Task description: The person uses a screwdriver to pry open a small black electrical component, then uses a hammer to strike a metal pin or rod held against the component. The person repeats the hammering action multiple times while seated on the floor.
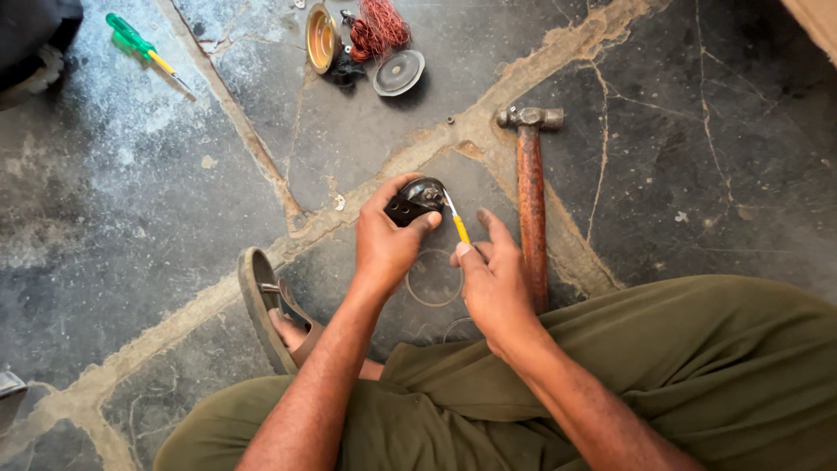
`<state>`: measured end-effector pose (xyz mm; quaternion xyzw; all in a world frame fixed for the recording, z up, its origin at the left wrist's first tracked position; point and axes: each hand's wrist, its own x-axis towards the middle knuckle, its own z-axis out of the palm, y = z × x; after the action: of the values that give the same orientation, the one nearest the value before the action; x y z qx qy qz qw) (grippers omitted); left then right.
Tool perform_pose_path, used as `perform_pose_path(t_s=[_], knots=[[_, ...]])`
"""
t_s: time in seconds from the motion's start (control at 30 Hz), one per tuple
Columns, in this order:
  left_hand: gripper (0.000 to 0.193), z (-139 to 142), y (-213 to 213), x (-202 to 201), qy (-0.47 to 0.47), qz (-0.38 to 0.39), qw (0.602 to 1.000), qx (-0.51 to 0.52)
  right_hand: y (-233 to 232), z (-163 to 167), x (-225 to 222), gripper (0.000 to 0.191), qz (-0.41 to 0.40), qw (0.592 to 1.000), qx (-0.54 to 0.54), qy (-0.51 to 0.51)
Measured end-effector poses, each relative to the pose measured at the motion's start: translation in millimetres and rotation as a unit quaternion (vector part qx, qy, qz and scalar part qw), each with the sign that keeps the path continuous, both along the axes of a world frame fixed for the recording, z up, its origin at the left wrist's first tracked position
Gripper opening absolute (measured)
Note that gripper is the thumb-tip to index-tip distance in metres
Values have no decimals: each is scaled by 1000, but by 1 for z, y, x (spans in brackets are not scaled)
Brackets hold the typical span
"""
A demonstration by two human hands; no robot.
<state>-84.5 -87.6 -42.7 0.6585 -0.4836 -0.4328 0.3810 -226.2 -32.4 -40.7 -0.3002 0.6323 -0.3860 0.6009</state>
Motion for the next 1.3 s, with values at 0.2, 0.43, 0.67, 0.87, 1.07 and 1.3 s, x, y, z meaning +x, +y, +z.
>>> perform_pose_path(t_s=[0.2,0.43,0.67,0.87,1.07,1.3], knots=[[49,3,3,-9,-14,27,1000,-7,7,2,2,66,-28,999,-34,6],[40,-9,21,-39,0,39,998,51,-44,29,-3,49,-149,982,-78,-84],[53,-26,-9,-23,126,18,992,22,-42,72,-48,51,46,981,-177,69],[63,-25,-17,-20,59,-53,997,10,-45,78,-88,47,210,848,-249,418],[76,-22,-31,-4,-147,-17,985,94,-51,24,-69,54,363,797,-39,480],[53,4,-23,26,-384,-106,891,218,-43,-15,-66,37,407,746,-108,516]])
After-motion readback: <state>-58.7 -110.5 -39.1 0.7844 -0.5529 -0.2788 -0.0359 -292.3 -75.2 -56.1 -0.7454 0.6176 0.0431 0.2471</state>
